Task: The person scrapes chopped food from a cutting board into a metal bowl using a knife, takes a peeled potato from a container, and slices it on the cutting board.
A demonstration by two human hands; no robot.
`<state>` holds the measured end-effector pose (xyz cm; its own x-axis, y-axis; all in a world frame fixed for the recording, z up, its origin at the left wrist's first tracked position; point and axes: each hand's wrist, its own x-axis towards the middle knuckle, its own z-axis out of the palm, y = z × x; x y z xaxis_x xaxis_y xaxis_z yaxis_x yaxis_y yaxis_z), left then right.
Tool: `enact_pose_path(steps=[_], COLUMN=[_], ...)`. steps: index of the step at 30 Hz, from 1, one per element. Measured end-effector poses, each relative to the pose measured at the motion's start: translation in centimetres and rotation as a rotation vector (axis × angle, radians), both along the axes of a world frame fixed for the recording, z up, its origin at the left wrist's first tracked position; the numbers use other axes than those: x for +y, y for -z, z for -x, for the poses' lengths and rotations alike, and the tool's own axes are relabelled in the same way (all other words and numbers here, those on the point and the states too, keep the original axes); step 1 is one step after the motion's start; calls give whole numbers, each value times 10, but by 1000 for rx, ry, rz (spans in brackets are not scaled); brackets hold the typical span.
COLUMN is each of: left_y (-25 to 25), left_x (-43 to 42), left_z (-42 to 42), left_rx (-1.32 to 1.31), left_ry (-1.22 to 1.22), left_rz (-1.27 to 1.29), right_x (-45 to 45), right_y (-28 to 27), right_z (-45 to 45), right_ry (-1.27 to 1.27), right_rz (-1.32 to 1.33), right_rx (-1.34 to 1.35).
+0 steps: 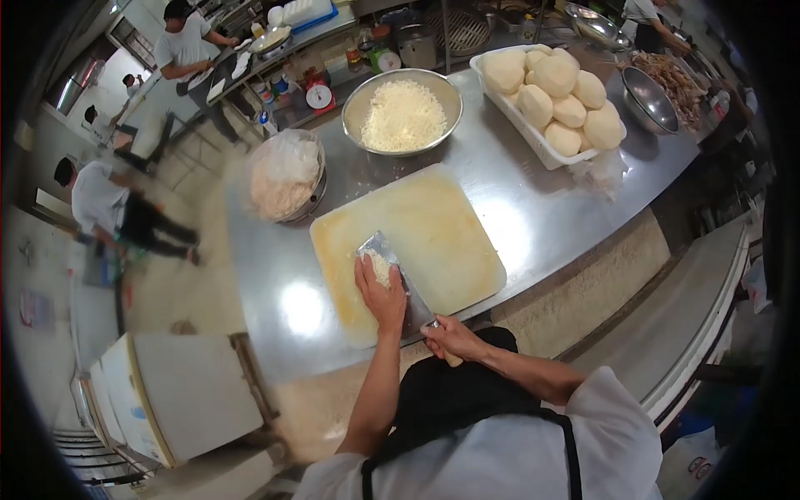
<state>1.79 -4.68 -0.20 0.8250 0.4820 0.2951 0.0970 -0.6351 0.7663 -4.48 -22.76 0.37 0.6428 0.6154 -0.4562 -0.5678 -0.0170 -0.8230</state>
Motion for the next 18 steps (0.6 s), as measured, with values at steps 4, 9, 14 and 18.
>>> enact_pose_path(steps=[4, 9, 14, 18], left_y=[-7, -65, -151, -140], left_x=[-6, -29, -55, -47], left_z=[-6, -59, -185, -338], left_rx=[-17, -145, -326, -356], left_ry=[13, 85, 190, 285], left_rz=[13, -16, 20, 69], right_x=[-16, -35, -51, -75], right_y=[-26, -81, -153, -162], right_z=[-15, -48, -128, -154], right_ry=[-32, 51, 153, 265], right_rz=[-69, -126, -15, -20], right_rx=[21, -42, -371, -332])
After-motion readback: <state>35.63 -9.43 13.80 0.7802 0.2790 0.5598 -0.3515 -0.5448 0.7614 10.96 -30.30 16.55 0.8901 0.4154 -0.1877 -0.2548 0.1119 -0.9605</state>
